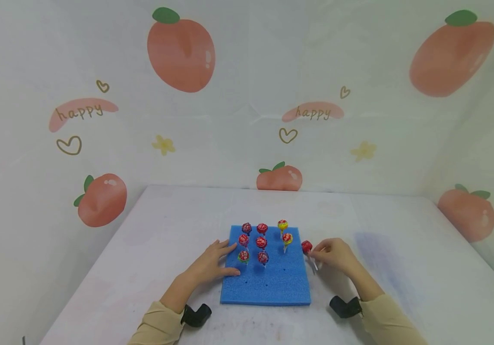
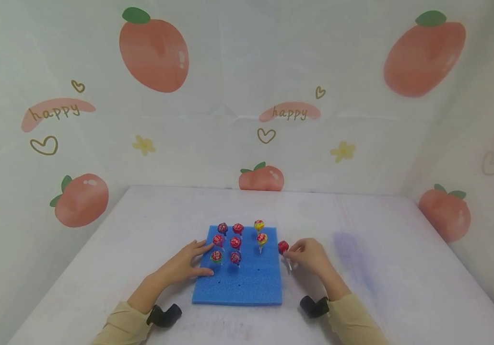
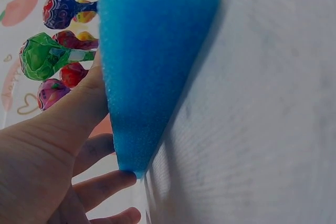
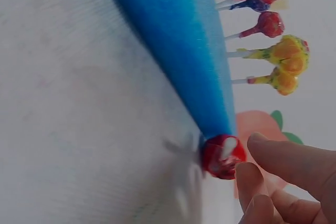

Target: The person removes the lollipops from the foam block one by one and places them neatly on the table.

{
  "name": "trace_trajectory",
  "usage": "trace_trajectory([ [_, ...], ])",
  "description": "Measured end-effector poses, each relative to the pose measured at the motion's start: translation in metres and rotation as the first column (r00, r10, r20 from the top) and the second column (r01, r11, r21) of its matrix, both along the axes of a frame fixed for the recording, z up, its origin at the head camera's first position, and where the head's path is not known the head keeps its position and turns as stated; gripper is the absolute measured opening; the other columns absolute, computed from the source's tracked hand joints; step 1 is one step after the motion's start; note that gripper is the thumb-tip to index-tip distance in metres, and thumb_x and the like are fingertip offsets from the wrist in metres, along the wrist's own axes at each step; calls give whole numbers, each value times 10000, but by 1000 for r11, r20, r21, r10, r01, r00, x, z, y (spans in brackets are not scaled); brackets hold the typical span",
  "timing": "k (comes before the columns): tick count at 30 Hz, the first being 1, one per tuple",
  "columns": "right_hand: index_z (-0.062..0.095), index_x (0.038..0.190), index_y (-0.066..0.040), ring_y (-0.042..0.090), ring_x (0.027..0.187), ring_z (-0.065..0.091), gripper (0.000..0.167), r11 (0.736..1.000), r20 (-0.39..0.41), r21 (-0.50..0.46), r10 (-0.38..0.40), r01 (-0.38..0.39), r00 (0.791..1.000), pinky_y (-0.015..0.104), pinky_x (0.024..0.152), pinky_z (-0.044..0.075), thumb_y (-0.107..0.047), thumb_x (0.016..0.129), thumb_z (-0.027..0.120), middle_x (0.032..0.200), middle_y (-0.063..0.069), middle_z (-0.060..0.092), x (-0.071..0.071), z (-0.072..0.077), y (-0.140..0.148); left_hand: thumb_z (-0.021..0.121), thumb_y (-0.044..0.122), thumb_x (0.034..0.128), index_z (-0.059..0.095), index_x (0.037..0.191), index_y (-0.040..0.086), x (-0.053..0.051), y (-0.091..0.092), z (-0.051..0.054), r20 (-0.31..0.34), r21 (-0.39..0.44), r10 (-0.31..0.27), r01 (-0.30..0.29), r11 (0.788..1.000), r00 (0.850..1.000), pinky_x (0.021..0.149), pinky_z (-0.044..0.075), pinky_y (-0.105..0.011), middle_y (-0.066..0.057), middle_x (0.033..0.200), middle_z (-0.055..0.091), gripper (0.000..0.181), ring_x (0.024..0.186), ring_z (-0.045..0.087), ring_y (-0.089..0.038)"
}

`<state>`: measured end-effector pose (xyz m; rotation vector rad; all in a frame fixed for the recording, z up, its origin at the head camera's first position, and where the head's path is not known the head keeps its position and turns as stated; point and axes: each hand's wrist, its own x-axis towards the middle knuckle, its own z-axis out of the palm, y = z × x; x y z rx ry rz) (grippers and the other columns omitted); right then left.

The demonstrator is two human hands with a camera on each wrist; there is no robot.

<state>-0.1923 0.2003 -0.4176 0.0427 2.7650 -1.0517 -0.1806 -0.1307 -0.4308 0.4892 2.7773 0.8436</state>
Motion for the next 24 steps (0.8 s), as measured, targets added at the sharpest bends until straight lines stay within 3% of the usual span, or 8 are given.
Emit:
trace_trajectory([
  [5, 674, 900, -19, 138, 644, 533, 256, 999, -37, -32, 14, -16, 999, 236, 567, 467, -260, 821, 707, 754, 50, 643, -2, 4, -2, 741, 383, 766, 451, 1385, 87, 1, 0, 2, -1, 2, 2, -2, 1000, 1000, 1095, 263, -606, -198, 1466, 381, 745, 1396, 235, -444],
  [13, 685, 920, -1, 120, 695, 554, 214, 987, -137, -113, 98, -114, 986, 227, 564, 463, -190, 821, 701, 762, 59, 661, -3, 10, -18, 741, 368, 770, 455, 1381, 79, 1, 0, 2, -9, 9, -1, 1, 1000, 1000, 1092, 268, -606, -201, 1465, 382, 734, 1395, 237, -446],
  [24, 653, 1048, 5, 118, 668, 545, 309, 979, -78, -175, 93, -105, 993, 235, 534, 441, -196, 819, 708, 764, 53, 672, -6, 2, -42, 738, 375, 771, 454, 1382, 81, 0, 0, 1, -12, 7, -4, 4, 1000, 1000, 1088, 274, -607, -200, 1461, 387, 735, 1392, 244, -446],
])
